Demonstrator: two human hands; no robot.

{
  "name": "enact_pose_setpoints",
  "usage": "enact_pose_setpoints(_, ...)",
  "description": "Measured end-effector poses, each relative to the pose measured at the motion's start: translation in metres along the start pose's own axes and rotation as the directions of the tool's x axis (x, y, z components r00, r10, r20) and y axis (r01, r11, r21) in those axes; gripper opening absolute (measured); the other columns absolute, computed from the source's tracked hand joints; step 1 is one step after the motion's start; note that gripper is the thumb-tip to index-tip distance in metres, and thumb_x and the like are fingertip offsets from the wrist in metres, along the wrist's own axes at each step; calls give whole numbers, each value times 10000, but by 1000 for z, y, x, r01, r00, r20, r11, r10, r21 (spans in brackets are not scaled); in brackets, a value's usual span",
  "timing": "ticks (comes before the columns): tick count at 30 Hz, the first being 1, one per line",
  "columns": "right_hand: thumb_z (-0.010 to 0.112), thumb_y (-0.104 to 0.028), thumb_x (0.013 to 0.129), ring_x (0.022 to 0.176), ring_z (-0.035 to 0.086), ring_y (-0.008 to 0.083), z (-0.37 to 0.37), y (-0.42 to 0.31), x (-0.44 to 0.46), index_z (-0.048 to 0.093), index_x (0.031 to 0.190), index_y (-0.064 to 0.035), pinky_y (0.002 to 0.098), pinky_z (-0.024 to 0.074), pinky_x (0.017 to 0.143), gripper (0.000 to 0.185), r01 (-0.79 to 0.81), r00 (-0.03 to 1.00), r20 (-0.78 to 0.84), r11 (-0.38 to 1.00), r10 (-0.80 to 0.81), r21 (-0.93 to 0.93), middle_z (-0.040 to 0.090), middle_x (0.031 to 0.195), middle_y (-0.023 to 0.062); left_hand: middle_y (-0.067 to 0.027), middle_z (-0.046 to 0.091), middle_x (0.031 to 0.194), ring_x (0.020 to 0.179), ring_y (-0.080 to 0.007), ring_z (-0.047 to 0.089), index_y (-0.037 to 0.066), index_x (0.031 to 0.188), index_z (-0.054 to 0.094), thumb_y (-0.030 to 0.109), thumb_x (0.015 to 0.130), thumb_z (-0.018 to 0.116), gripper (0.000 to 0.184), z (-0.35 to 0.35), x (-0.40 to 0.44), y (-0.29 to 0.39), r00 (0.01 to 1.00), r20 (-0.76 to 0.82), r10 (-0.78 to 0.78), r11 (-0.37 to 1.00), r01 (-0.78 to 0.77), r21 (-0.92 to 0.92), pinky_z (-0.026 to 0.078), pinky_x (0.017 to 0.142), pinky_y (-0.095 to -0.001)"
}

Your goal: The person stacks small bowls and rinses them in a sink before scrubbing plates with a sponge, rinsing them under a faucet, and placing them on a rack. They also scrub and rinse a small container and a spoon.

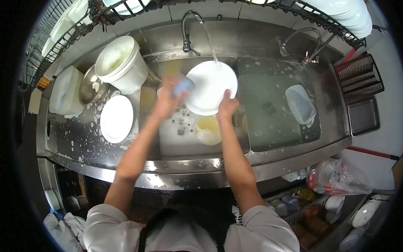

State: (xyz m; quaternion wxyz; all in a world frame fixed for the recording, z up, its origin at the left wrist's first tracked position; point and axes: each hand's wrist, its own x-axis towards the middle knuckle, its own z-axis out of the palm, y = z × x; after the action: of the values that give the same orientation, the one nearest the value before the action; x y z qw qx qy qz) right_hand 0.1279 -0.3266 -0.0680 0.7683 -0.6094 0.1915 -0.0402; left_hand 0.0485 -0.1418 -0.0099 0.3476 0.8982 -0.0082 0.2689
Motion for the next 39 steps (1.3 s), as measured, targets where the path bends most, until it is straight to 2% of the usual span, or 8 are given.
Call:
enact_pose_setpoints(10, 565, -358, 889, 724, 618, 206, -28, 1, 2, 632, 880, 135, 373, 471, 679, 497, 91, 969, 245, 923, 4, -373, 657, 766, 189, -299, 542, 1165, 1026, -421, 570, 89, 1143, 593, 162, 797, 607, 353, 131, -28, 10, 996, 86, 18, 980, -35, 197, 513, 822, -441)
enact_pose_setpoints(15, 513, -448, 896, 706, 627, 267, -29, -7, 5, 640, 829, 120, 431, 467, 693, 586, 307, 929, 364, 686, -65, -660, 650, 741, 212, -209, 620, 961, 837, -366, 616, 65, 1057, 615, 151, 801, 571, 274, 162, -6, -14, 905, 21, -426, 887, 412, 209, 502, 752, -451)
enact_pose_setpoints(18, 509, -476, 892, 702, 611, 290, -32, 3, 33, 609, 726, 124, 410, 462, 706, 630, 57, 985, 170, 851, 39, -521, 630, 709, 231, -201, 596, 968, 836, -367, 604, 59, 1033, 630, 161, 821, 547, 250, 146, -54, 21, 987, 62, 147, 975, -155, 158, 492, 782, -460)
enact_pose_setpoints(21, 523, -482, 886, 729, 613, 290, -42, 2, 38, 616, 743, 127, 401, 461, 726, 633, 75, 976, 212, 862, 39, -502, 635, 732, 238, -227, 590, 1023, 935, -399, 558, 42, 1039, 624, 168, 835, 526, 259, 135, -63, -25, 891, 65, -450, 859, 411, 305, 431, 865, -483)
enact_pose_setpoints(33, 603, -376, 866, 684, 624, 249, -33, 0, 29, 624, 847, 150, 398, 491, 644, 527, 2, 950, 281, 899, 135, -437, 656, 799, 224, -207, 407, 1301, 1211, -382, 383, 69, 1152, 537, 304, 887, 544, 354, 127, -17, 26, 970, 187, 157, 869, -226, 440, 328, 997, -520)
enact_pose_setpoints(35, 644, -278, 850, 698, 628, 234, -42, 1, 36, 620, 875, 155, 384, 500, 639, 435, -39, 904, 398, 956, 157, -290, 660, 809, 202, -230, 388, 1319, 1209, -396, 384, 33, 1185, 509, 355, 861, 582, 463, 106, 15, -9, 967, -32, -252, 806, 228, 547, 345, 982, -528)
enact_pose_setpoints(37, 656, -150, 834, 662, 621, 210, -48, -9, 46, 589, 966, 161, 349, 503, 586, 345, -136, 907, 378, 979, 186, -154, 655, 843, 176, -206, 425, 1325, 1213, -366, 419, -23, 1223, 459, 333, 801, 671, 591, 77, 22, -19, 758, 62, -649, 759, 651, -17, 371, 960, -528)
enact_pose_setpoints(39, 647, -139, 844, 797, 635, 226, -40, -17, 41, 538, 1063, 170, 350, 521, 707, 394, -147, 913, 382, 989, 145, -26, 635, 960, 189, -191, 458, 1312, 1219, -351, 427, -42, 1229, 449, 292, 775, 708, 620, 82, 0, -42, 555, 493, -670, 141, 747, -649, 374, 958, -535)
